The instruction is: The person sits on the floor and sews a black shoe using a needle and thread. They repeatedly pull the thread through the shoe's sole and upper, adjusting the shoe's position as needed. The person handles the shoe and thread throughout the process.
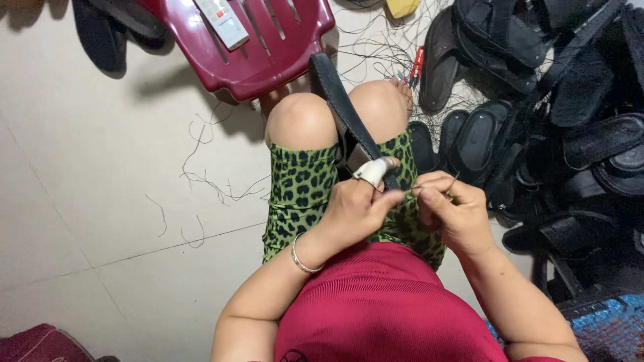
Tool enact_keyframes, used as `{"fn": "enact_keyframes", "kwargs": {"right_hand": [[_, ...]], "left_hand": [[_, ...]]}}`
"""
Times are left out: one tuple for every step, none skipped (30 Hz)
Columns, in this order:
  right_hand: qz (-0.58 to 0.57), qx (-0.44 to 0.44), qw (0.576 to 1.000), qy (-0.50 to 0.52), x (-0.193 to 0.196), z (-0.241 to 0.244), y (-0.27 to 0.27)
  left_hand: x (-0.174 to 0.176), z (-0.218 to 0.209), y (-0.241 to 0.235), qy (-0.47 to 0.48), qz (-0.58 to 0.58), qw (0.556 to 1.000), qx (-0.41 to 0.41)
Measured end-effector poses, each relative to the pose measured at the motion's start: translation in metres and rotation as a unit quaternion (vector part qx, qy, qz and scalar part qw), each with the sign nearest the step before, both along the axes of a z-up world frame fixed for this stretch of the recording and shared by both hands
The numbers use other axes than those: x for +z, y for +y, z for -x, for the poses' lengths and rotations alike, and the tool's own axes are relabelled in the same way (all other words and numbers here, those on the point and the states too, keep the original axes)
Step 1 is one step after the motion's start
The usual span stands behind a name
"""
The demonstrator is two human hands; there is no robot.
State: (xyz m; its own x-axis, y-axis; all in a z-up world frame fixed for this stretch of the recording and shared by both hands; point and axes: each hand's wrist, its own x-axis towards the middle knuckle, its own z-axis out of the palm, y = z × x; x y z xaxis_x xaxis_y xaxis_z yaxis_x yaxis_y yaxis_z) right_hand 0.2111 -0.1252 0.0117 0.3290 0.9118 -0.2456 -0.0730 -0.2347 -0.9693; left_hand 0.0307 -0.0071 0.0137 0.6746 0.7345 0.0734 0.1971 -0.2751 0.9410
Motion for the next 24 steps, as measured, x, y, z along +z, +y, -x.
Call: {"fn": "enact_keyframes", "kwargs": {"right_hand": [[0.001,-0.034,0.998,0.048,-0.003,0.002,-0.001],[0.001,-0.068,0.993,0.096,-0.007,0.002,-0.002],[0.001,-0.069,0.993,0.094,-0.011,0.002,-0.003],[-0.003,-0.088,0.986,0.141,-0.016,0.003,-0.004],[-0.008,-0.107,0.976,0.187,-0.021,0.004,-0.005],[-0.007,-0.107,0.976,0.190,-0.021,0.006,-0.003],[0.001,-0.107,0.978,0.179,-0.020,0.007,-0.001],[0.006,-0.110,0.980,0.166,-0.019,0.009,0.001],[0.006,-0.112,0.979,0.168,-0.016,0.009,0.004],[0.001,-0.104,0.976,0.193,-0.012,0.008,0.008],[-0.004,-0.095,0.971,0.218,-0.009,0.007,0.011],[-0.003,-0.093,0.972,0.217,-0.004,0.007,0.011],[-0.012,-0.067,0.968,0.243,0.001,0.008,0.011],[-0.020,-0.039,0.962,0.269,0.005,0.009,0.012],[-0.019,-0.036,0.962,0.268,0.004,0.009,0.013],[-0.019,-0.034,0.957,0.286,0.003,0.010,0.014],[-0.019,-0.033,0.952,0.304,0.002,0.010,0.015],[-0.019,-0.033,0.952,0.303,0.001,0.008,0.010],[0.008,0.002,0.967,0.255,0.000,0.007,0.005],[0.035,0.038,0.977,0.207,-0.001,0.007,0.000],[0.035,0.038,0.977,0.208,0.002,0.003,-0.008],[0.060,0.085,0.984,0.142,0.006,-0.002,-0.016],[0.085,0.131,0.985,0.076,0.010,-0.007,-0.024],[0.084,0.129,0.985,0.073,0.012,-0.007,-0.023]], "left_hand": [[-0.001,-0.002,0.001,-0.010,0.028,0.999,0.029],[-0.002,-0.003,0.002,-0.020,0.057,0.996,0.059],[-0.004,-0.003,0.005,-0.022,0.058,0.996,0.058],[-0.005,0.000,0.008,-0.025,0.088,0.994,0.058],[-0.007,0.003,0.011,-0.028,0.118,0.991,0.058],[-0.015,0.008,0.008,-0.025,0.119,0.991,0.060],[-0.023,0.014,0.005,-0.036,0.140,0.987,0.071],[-0.031,0.019,0.004,-0.048,0.161,0.983,0.080],[-0.030,0.023,0.004,-0.047,0.160,0.983,0.078],[-0.029,0.025,0.005,-0.038,0.175,0.982,0.058],[-0.028,0.028,0.006,-0.028,0.190,0.981,0.038],[-0.027,0.028,0.006,-0.030,0.190,0.981,0.039],[-0.026,0.029,0.006,-0.028,0.170,0.984,0.036],[-0.025,0.030,0.007,-0.026,0.150,0.988,0.035],[-0.025,0.030,0.004,-0.027,0.150,0.988,0.038],[-0.025,0.029,0.003,-0.016,0.117,0.992,0.043],[-0.024,0.027,0.001,-0.006,0.084,0.995,0.048],[-0.025,0.025,-0.002,-0.007,0.084,0.995,0.048],[-0.026,0.023,-0.005,0.007,0.033,0.998,0.059],[-0.027,0.022,-0.009,0.021,-0.018,0.997,0.070],[-0.028,0.022,-0.011,0.022,-0.018,0.997,0.070],[-0.030,0.022,-0.013,0.008,-0.034,0.996,0.085],[-0.032,0.021,-0.015,-0.006,-0.051,0.994,0.099],[-0.034,0.024,-0.015,-0.009,-0.051,0.994,0.097]]}}
